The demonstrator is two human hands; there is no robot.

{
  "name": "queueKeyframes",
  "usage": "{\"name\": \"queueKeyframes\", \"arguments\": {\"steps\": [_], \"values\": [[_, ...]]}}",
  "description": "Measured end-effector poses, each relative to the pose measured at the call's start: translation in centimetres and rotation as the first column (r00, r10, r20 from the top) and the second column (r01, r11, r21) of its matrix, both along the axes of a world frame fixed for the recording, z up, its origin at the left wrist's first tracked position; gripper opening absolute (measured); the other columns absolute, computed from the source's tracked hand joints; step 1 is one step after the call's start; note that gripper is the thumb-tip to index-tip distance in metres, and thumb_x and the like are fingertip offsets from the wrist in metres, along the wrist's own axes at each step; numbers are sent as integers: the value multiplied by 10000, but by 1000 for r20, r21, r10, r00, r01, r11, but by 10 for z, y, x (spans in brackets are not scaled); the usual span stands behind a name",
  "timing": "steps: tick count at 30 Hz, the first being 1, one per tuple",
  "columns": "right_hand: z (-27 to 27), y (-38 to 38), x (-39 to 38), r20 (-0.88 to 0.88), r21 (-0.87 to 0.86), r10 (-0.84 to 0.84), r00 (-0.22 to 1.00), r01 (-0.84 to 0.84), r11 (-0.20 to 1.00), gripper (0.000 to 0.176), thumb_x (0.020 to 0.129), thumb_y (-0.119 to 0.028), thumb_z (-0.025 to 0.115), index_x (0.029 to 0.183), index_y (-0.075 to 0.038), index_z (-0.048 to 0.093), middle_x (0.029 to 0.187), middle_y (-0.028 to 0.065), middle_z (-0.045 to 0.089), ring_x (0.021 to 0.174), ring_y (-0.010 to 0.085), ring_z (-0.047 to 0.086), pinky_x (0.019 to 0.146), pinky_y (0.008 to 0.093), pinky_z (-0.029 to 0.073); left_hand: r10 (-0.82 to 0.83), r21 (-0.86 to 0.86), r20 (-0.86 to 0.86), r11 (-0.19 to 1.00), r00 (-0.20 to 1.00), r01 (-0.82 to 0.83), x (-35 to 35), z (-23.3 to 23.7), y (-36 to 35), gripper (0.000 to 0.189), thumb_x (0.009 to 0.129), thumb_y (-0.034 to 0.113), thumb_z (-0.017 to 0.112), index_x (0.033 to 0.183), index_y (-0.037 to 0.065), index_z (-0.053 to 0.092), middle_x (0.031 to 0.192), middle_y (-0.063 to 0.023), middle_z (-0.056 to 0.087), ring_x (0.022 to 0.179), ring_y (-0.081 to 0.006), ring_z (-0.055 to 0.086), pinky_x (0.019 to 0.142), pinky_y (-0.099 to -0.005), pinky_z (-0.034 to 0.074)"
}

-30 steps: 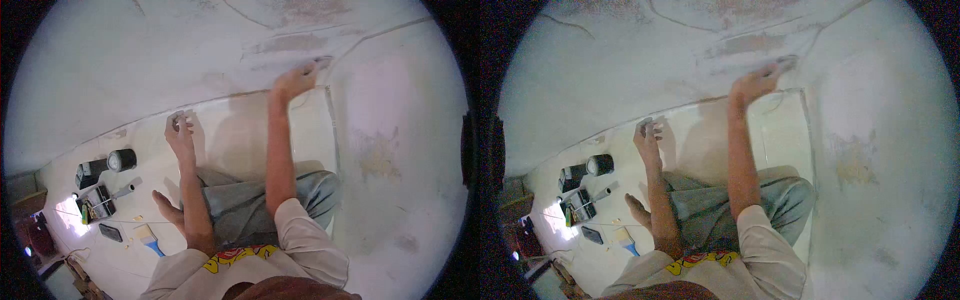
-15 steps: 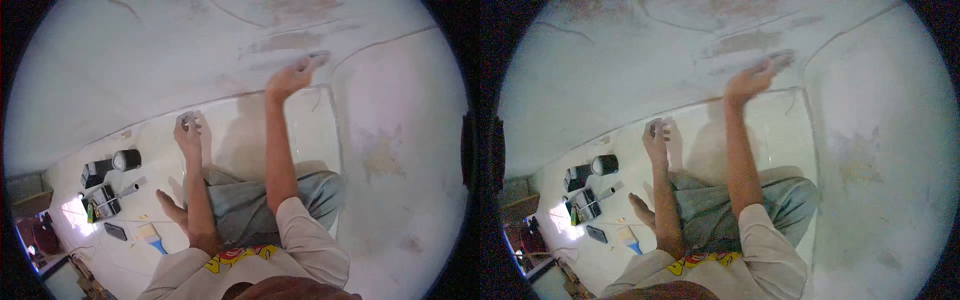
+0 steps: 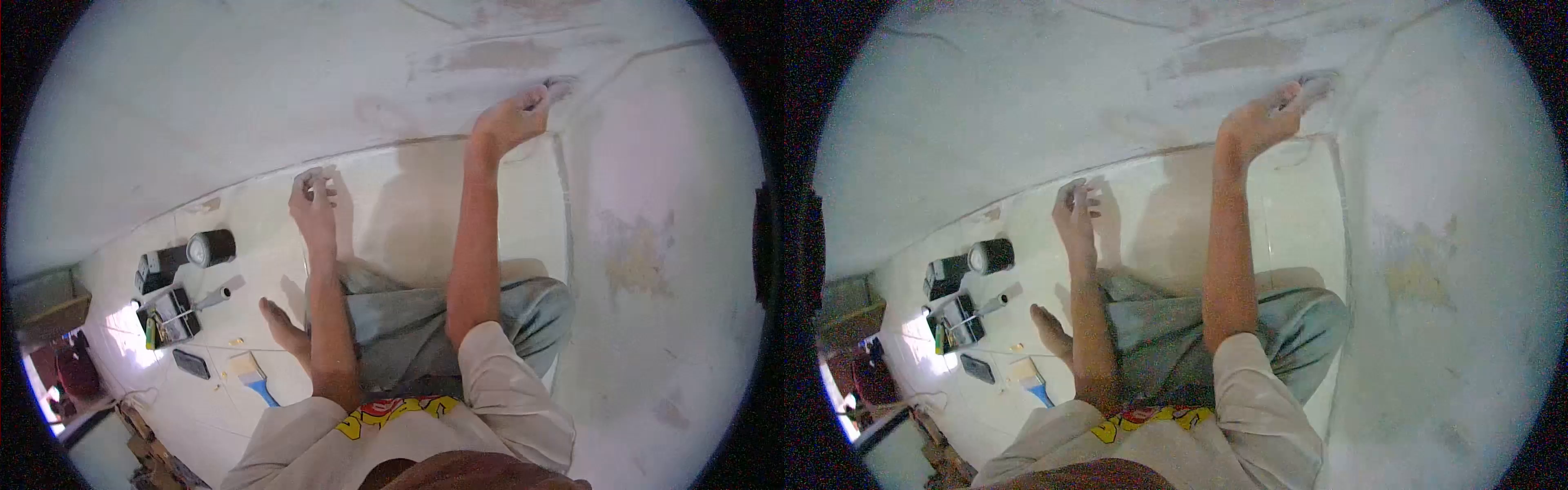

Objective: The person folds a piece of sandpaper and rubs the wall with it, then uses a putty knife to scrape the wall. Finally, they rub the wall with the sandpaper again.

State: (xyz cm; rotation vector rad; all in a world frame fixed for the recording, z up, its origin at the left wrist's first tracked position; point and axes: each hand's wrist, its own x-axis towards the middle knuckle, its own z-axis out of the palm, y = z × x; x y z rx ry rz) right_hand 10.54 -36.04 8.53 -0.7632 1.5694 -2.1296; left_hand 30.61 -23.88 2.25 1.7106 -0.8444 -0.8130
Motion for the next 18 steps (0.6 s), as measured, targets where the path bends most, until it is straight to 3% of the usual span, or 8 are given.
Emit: {"name": "queueKeyframes", "arguments": {"steps": [2, 4, 6, 8, 11, 13, 16, 18], "values": [[-4, 4, 18, -186, 24, -106, 977, 112, 993, 442, 1019, -192, 392, 1312, 138, 425, 1272, 336, 509, 1174, 397, 532, 1058, 403, 362, 11, -22, -48, 1000, 999, -12, -5, -2, -1, 281, 946, 211, 543, 1093, -15, 621, 945, -109, 656, 772, -165, 624, 599, -278, 504], [-16, 20, 81, -104, 122, -1, 995, 13, 992, 441, 1020, -155, 364, 1345, 141, 375, 1395, 331, 401, 1307, 373, 426, 1114, 382, 289, -14, -13, -57, 1000, 998, 13, -16, 6, -4, 254, 933, 167, 536, 1075, -26, 618, 911, -105, 655, 743, -156, 626, 590, -277, 502], [-16, 44, 123, -246, 78, 167, 955, -153, 985, 541, 1015, -135, 345, 1457, 114, 158, 1567, 254, 51, 1467, 333, 45, 1188, 385, 73, -43, -18, -64, 999, 997, 42, -22, 5, -8, 228, 920, 122, 528, 1058, -37, 615, 877, -101, 653, 714, -147, 628, 581, -276, 500], [-17, 41, 122, -259, 88, 141, 955, -122, 989, 538, 1014, -127, 347, 1459, 112, 162, 1565, 255, 68, 1464, 343, 66, 1186, 397, 86, -122, -148, 11, 981, 992, 123, -15, -6, -3, 235, 923, 133, 534, 1071, -29, 617, 879, -96, 652, 725, -146, 622, 595, -278, 499], [-14, 19, 84, -209, 14, -17, 978, 20, 1000, 498, 1012, -110, 361, 1434, 119, 232, 1540, 275, 169, 1431, 364, 214, 1176, 421, 151, 6, 45, -138, 999, 990, 0, -16, 12, -1, 237, 924, 141, 538, 1075, -21, 621, 914, -99, 660, 736, -148, 622, 594, -271, 493], [-15, 15, 16, -309, 160, 89, 947, -41, 986, 473, 1011, -124, 378, 1413, 106, 284, 1468, 288, 301, 1339, 363, 363, 1156, 427, 206, 3, -12, -171, 1000, 985, -5, -11, 10, 0, 234, 925, 141, 534, 1079, -12, 623, 934, -98, 663, 739, -146, 620, 597, -270, 491], [0, 0, -20, 71, -22, 143, 987, -142, 990, 455, 1000, -129, 402, 1393, 92, 339, 1310, 293, 450, 1202, 359, 477, 1117, 442, 279, 17, 36, -223, 999, 975, -9, -13, 15, -1, 294, 940, 211, 543, 1119, -14, 605, 1006, -111, 654, 824, -172, 613, 659, -299, 505], [-62, 0, 16, -389, 156, -8, 921, 74, 985, 442, 1029, -191, 365, 1326, 136, 382, 1424, 299, 374, 1315, 404, 371, 1144, 452, 230, 39, 0, -267, 999, 963, -40, -22, 13, -5, 228, 924, 136, 538, 1078, -10, 620, 919, -82, 657, 730, -139, 615, 590, -269, 495]]}}
